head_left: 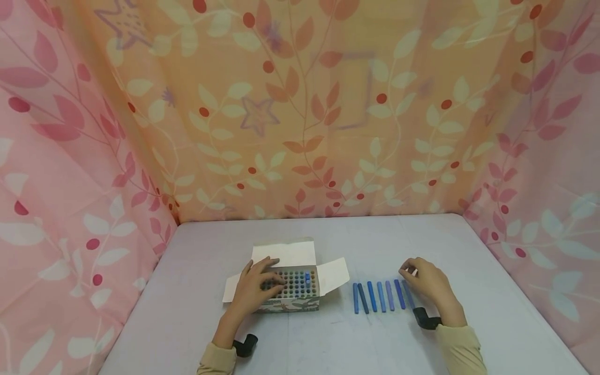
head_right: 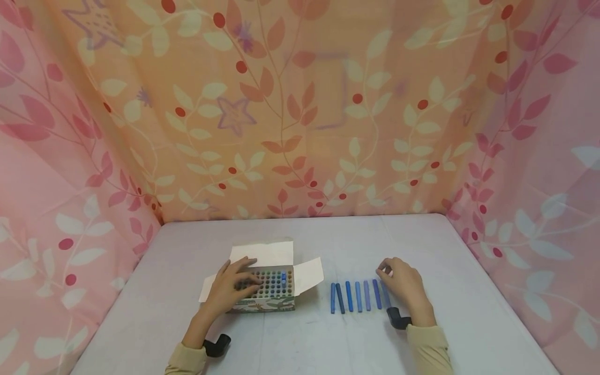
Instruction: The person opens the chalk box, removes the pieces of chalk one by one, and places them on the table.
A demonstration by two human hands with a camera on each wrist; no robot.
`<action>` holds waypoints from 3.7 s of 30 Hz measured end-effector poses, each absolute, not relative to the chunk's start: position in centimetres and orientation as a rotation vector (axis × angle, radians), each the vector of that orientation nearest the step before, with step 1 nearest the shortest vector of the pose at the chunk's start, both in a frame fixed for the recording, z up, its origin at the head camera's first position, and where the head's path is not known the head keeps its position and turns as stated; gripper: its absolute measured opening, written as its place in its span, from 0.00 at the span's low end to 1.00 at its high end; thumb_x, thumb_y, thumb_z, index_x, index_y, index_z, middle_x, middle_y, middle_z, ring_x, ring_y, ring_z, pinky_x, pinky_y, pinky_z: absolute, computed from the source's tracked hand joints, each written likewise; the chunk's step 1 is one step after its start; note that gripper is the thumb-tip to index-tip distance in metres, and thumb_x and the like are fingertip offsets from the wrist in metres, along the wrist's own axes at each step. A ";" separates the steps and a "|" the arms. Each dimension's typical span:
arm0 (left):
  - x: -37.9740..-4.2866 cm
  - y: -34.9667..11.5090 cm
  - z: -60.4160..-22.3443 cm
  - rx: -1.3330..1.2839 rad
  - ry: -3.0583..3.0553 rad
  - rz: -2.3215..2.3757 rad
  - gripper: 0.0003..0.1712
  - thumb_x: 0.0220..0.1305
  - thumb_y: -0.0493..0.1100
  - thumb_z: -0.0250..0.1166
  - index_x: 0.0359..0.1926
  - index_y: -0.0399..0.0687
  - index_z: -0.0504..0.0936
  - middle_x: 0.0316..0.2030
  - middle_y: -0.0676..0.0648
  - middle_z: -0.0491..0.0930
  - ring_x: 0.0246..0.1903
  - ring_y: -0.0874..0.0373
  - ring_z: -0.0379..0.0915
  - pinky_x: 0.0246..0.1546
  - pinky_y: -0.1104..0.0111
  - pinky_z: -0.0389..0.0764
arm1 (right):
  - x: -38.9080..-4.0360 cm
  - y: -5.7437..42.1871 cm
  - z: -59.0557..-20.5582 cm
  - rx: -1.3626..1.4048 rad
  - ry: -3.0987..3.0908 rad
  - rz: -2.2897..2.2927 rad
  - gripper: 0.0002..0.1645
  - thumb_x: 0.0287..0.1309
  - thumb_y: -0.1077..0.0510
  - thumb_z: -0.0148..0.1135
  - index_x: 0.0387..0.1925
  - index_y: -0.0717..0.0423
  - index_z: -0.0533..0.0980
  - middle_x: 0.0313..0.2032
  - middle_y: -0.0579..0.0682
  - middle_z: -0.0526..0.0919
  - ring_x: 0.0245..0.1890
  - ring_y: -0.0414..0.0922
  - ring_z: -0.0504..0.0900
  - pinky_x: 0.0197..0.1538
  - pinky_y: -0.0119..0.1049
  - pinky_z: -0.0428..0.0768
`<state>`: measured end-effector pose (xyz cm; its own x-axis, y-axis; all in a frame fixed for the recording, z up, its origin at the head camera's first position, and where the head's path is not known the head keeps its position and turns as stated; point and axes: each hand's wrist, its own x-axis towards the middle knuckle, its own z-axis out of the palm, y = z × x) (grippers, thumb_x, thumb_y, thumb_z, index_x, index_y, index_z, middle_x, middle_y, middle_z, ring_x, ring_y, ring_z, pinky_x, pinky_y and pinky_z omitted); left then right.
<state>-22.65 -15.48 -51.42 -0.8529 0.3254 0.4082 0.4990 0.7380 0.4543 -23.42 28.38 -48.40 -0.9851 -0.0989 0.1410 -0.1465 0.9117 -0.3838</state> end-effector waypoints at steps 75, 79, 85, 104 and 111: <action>-23.1 -15.6 -51.4 -0.639 -2.642 -0.798 0.08 0.51 0.53 0.70 0.34 0.62 0.85 0.59 0.52 0.71 0.65 0.51 0.58 0.68 0.45 0.49 | -22.2 7.8 -48.1 0.577 -2.668 0.561 0.11 0.44 0.44 0.72 0.22 0.43 0.80 0.35 0.45 0.76 0.35 0.45 0.72 0.35 0.39 0.72; -23.2 -15.6 -51.4 -0.637 -2.646 -0.790 0.08 0.51 0.53 0.70 0.34 0.63 0.85 0.59 0.53 0.71 0.65 0.52 0.58 0.68 0.46 0.49 | -22.1 7.5 -48.1 0.547 -2.665 0.537 0.11 0.43 0.43 0.72 0.22 0.43 0.80 0.35 0.45 0.75 0.35 0.45 0.72 0.34 0.38 0.72; -23.0 -15.5 -51.3 -0.632 -2.655 -0.805 0.07 0.52 0.53 0.69 0.34 0.63 0.85 0.59 0.53 0.72 0.65 0.51 0.58 0.68 0.46 0.48 | -22.1 7.4 -48.3 0.522 -2.662 0.523 0.12 0.42 0.43 0.72 0.21 0.43 0.79 0.34 0.45 0.75 0.34 0.44 0.71 0.32 0.37 0.71; -22.8 -15.4 -51.3 -0.641 -2.623 -0.803 0.07 0.51 0.52 0.70 0.33 0.63 0.84 0.59 0.52 0.72 0.65 0.50 0.59 0.67 0.44 0.50 | -21.9 8.4 -46.7 0.490 -2.569 0.806 0.10 0.43 0.49 0.73 0.26 0.47 0.81 0.34 0.43 0.77 0.34 0.43 0.77 0.32 0.36 0.77; -22.8 -15.4 -51.3 -0.652 -2.618 -0.822 0.07 0.51 0.53 0.70 0.34 0.63 0.85 0.59 0.52 0.72 0.65 0.50 0.59 0.67 0.44 0.49 | -21.8 9.4 -45.5 0.465 -2.541 0.940 0.09 0.45 0.51 0.72 0.29 0.47 0.81 0.34 0.42 0.77 0.36 0.44 0.78 0.35 0.37 0.80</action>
